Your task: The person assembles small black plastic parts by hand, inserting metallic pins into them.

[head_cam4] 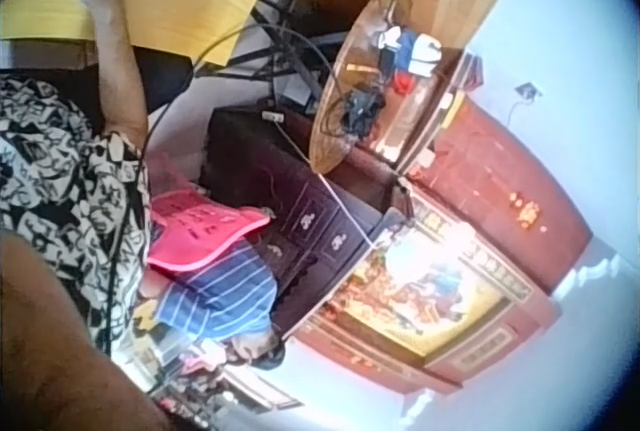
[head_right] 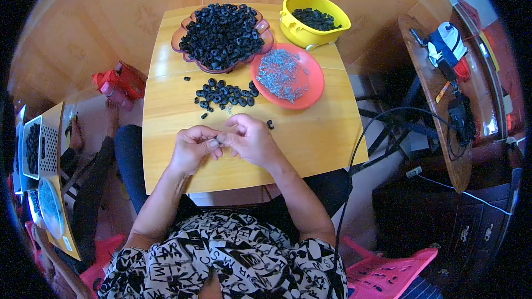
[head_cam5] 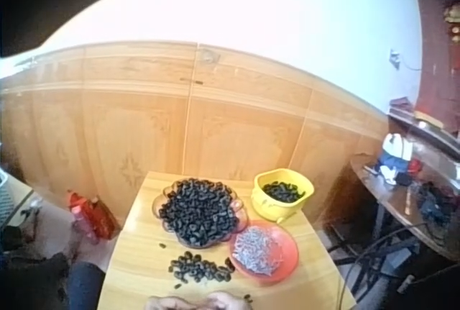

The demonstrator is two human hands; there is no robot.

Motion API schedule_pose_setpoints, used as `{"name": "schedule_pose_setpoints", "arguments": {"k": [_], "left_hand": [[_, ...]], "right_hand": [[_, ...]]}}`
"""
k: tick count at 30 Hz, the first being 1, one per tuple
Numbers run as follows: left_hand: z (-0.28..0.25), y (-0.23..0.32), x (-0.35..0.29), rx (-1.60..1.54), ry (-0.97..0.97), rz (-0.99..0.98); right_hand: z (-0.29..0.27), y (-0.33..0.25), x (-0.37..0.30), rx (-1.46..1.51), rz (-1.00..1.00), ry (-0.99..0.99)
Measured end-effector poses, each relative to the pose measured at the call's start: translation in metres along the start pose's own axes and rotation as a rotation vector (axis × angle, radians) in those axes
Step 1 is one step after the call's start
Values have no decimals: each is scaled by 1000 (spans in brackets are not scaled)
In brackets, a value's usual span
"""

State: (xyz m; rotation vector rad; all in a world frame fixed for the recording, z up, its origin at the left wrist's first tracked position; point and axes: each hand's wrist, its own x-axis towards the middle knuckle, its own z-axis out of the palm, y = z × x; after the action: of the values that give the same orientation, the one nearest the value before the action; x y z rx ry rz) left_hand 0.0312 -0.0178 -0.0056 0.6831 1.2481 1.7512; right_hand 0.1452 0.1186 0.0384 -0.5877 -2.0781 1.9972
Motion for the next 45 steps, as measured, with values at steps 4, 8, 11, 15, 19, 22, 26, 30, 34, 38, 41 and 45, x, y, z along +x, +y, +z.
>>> {"name": "schedule_pose_setpoints", "arguments": {"k": [4,8,11,15,19,22,26,30,34,38,41,45], "left_hand": [[-9,9,-2,-402,36,-98],[-13,10,1,-599,89,-140],[-16,7,5,-664,109,-112],[-28,10,3,-777,157,-49],[-32,12,3,-823,178,-31],[-33,11,4,-829,184,-50],[-31,14,5,-803,164,-54],[-27,13,5,-757,147,-78],[-27,12,6,-734,147,-65],[-24,13,6,-695,146,-53],[-24,14,5,-699,141,-51],[-24,13,5,-683,147,-73]], "right_hand": [[-30,-9,-4,-134,-194,293],[-50,-9,-14,-236,-144,550],[-50,14,-5,-514,-272,521],[-16,11,24,-792,-426,373],[-12,20,47,-1001,-439,423],[-9,19,53,-1089,-364,371],[-4,23,55,-1220,-329,329],[-4,23,57,-1230,-292,339],[-1,22,61,-1230,-340,355],[0,27,61,-1356,-324,341],[6,21,61,-1434,-262,323],[8,19,62,-1495,-235,316]]}}
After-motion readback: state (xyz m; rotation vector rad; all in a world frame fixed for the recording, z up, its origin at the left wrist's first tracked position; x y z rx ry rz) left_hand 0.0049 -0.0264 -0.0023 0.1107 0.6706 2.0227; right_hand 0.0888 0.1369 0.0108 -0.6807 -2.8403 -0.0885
